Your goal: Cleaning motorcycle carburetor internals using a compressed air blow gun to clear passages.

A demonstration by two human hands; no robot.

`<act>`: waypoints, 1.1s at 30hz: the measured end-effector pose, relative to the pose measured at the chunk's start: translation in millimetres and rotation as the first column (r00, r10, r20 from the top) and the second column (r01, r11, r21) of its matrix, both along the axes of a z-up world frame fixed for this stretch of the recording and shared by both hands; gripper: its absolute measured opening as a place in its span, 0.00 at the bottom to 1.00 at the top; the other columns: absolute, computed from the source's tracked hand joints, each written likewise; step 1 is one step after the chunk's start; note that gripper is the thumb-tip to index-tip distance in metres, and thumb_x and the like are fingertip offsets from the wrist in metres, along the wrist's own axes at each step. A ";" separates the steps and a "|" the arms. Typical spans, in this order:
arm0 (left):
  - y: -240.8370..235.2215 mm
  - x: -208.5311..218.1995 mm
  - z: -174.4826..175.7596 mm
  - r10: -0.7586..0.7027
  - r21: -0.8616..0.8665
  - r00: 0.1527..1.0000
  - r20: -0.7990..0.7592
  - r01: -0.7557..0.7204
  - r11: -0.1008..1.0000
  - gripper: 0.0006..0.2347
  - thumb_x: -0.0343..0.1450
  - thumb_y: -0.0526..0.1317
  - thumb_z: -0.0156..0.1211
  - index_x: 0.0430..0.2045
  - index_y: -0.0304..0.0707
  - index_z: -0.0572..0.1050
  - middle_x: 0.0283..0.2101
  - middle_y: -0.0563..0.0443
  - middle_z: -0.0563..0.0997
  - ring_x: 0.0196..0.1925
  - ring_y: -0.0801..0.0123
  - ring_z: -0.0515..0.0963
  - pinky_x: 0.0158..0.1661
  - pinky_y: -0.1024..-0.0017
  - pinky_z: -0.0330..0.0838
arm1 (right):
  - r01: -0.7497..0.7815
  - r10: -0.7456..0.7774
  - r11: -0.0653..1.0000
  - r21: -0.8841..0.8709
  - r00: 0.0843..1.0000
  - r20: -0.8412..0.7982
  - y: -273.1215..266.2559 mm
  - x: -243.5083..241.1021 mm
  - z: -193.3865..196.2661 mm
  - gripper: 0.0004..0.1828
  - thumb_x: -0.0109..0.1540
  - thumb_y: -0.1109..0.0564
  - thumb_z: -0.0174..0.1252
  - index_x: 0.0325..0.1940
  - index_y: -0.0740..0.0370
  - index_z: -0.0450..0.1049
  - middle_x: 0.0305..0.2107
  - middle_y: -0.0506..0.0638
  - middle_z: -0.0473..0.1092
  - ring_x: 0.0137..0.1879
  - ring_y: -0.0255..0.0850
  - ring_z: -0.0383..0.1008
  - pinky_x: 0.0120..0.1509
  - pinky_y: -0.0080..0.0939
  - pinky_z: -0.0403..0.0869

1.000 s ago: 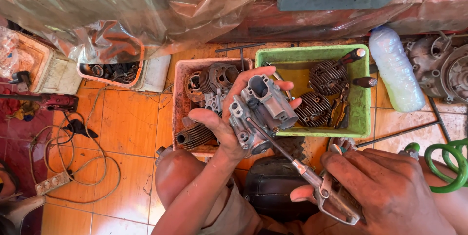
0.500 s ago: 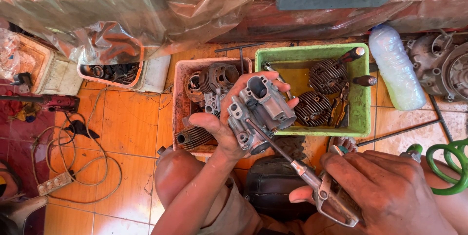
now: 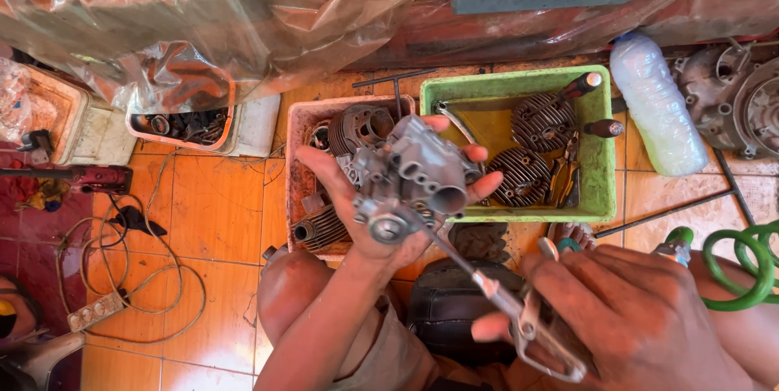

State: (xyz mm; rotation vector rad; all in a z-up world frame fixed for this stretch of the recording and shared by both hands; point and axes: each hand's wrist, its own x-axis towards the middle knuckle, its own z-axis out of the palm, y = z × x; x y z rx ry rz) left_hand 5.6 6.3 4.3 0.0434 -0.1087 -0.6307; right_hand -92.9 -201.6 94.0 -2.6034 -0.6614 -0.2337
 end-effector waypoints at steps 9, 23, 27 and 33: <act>7.8 3.2 15.2 -0.001 0.058 0.991 0.134 -0.007 0.998 0.39 0.73 0.71 0.44 0.62 0.29 0.71 0.58 0.42 0.78 0.69 0.51 0.71 0.77 0.36 0.50 | -0.157 0.159 0.986 0.050 0.987 -0.030 -16.5 -3.3 -15.6 0.24 0.58 0.35 0.68 0.41 0.55 0.74 0.22 0.45 0.70 0.23 0.39 0.73 0.28 0.45 0.73; 6.9 -12.6 4.9 -0.035 0.168 0.999 0.039 0.028 0.985 0.31 0.76 0.57 0.55 0.64 0.27 0.66 0.66 0.34 0.67 0.62 0.37 0.74 0.61 0.41 0.73 | -0.046 0.053 0.989 0.138 0.997 -0.049 -3.7 -0.7 -12.4 0.28 0.51 0.33 0.71 0.36 0.59 0.77 0.22 0.45 0.75 0.25 0.37 0.76 0.33 0.42 0.76; 7.9 -15.5 5.7 -0.082 0.158 0.997 0.002 0.081 0.984 0.34 0.75 0.62 0.51 0.65 0.28 0.65 0.65 0.26 0.70 0.57 0.34 0.78 0.60 0.41 0.73 | 0.008 -0.004 0.995 0.100 0.999 -0.036 2.3 2.3 -9.0 0.34 0.47 0.31 0.75 0.40 0.59 0.78 0.20 0.44 0.75 0.24 0.37 0.77 0.32 0.41 0.75; 12.3 -16.5 6.1 -0.165 0.078 0.986 0.002 0.164 0.983 0.39 0.75 0.68 0.46 0.68 0.29 0.65 0.66 0.22 0.70 0.58 0.33 0.80 0.59 0.40 0.76 | -0.108 0.106 0.990 0.095 0.994 0.022 -1.3 5.1 -13.2 0.13 0.62 0.51 0.55 0.37 0.63 0.76 0.19 0.53 0.69 0.22 0.44 0.71 0.27 0.45 0.70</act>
